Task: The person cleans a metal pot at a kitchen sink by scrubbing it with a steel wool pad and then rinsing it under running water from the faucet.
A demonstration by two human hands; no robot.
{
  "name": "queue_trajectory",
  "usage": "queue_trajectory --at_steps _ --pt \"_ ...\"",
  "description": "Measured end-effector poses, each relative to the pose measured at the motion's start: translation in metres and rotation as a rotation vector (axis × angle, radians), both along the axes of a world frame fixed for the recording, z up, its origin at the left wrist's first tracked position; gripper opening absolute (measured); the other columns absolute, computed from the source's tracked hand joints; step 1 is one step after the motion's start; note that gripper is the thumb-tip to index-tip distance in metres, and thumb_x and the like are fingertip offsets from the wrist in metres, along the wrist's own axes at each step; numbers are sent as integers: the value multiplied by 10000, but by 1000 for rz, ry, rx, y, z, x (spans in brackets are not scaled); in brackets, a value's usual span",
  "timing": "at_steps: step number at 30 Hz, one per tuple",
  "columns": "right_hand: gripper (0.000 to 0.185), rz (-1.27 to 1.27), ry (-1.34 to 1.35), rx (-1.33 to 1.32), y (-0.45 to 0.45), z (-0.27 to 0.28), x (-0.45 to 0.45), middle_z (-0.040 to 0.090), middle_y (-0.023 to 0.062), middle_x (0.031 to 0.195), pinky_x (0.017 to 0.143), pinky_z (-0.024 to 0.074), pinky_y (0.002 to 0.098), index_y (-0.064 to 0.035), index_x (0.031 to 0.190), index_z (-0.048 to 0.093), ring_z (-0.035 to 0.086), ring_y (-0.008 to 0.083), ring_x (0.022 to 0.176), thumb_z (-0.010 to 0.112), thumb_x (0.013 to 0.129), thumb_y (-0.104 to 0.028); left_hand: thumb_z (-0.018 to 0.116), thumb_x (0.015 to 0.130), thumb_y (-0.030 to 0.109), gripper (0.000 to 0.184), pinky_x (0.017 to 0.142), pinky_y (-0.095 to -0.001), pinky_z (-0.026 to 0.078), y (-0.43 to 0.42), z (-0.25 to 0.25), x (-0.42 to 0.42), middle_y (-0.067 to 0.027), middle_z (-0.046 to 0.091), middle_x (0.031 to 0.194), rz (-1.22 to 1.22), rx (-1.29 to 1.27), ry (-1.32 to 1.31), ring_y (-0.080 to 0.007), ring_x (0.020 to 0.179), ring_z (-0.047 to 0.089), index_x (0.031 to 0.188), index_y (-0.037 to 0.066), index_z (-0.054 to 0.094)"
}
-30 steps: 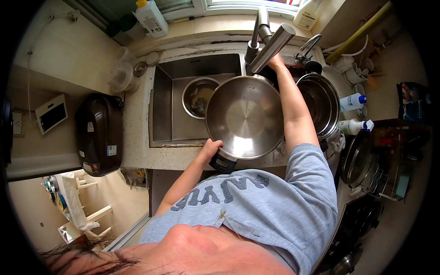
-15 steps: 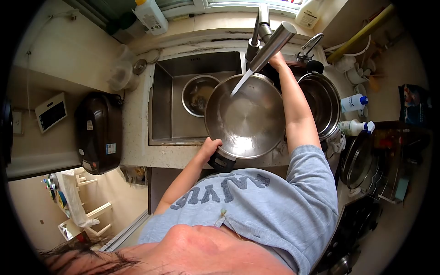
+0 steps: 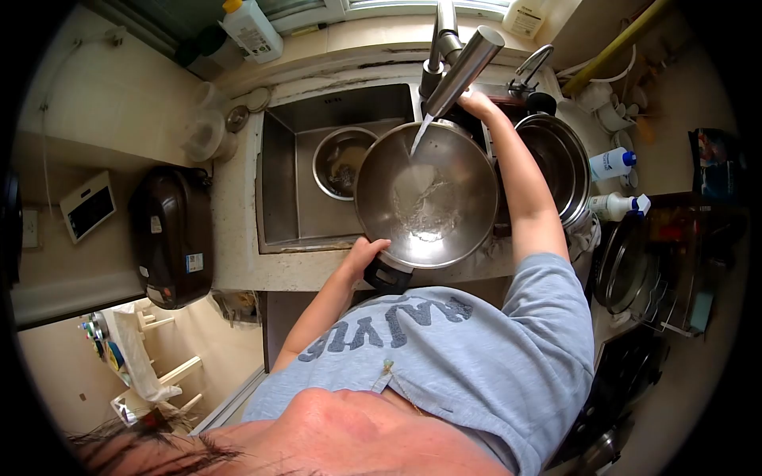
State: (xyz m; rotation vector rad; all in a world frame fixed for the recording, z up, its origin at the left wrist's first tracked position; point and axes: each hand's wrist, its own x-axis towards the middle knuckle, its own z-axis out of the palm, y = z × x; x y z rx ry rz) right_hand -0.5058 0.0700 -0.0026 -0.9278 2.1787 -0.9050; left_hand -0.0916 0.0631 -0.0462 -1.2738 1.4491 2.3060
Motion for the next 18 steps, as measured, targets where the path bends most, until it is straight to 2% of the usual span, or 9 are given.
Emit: queue_trajectory --at_steps 2,5,8,9,11,13,15,17,18 --pt "551 19 86 59 17 -42 -14 634 191 1014 833 451 340 39 1055 607 596 260 977 566 824 -460 640 793 276 454 814 -298 446 7 2 6 -102 606 1030 67 16 137 -167 910 559 1110 -36 548" --pt "635 -27 146 68 22 -54 -14 639 226 979 826 455 354 60 1034 616 618 299 948 599 792 -527 648 821 318 547 880 -297 425 18 6 16 -118 566 1135 50 16 182 -175 1004 536 1205 -33 477" --pt "544 8 114 33 4 -80 -27 638 206 1000 804 453 360 -11 1050 636 616 277 950 618 789 -488 655 823 305 467 831 -296 450 12 5 25 -99 597 1057 35 -60 167 -171 935 556 1129 -29 540" --pt "496 -28 108 33 2 -29 9 636 196 1019 817 443 357 -44 1013 654 605 268 965 643 772 -478 660 820 299 446 812 -297 459 4 3 30 -93 604 1034 41 -63 160 -167 913 562 1105 -29 557" --pt "461 -84 229 -66 -7 26 51 585 80 721 655 452 338 7 734 606 535 147 686 665 776 -448 663 818 319 442 685 -285 499 -30 41 48 -93 611 990 34 -25 55 -148 813 586 1058 -42 577" --pt "517 -25 117 142 -11 51 68 587 92 690 592 458 339 13 715 609 546 156 651 653 770 -499 622 847 312 419 640 -271 512 -69 76 74 -70 602 948 6 67 80 -133 777 586 1075 -32 547" --pt "536 -26 6 -14 -5 43 87 583 79 661 438 457 296 41 725 611 566 160 587 641 785 -492 623 847 283 397 595 -234 502 -101 98 101 -39 588 913 -60 42 60 -109 771 574 1089 -18 534" --pt "520 -110 101 -148 6 0 95 598 123 651 424 449 327 11 853 650 574 197 504 645 769 -502 627 845 276 381 595 -216 497 -114 108 115 -29 589 900 -48 52 103 -91 750 568 1082 -9 540" --pt "545 -127 12 -3 17 2 95 598 130 649 425 447 329 39 851 650 577 198 506 643 771 -500 628 845 273 365 577 -213 500 -122 120 112 -23 593 879 -161 8 19 -78 701 566 1080 7 547"
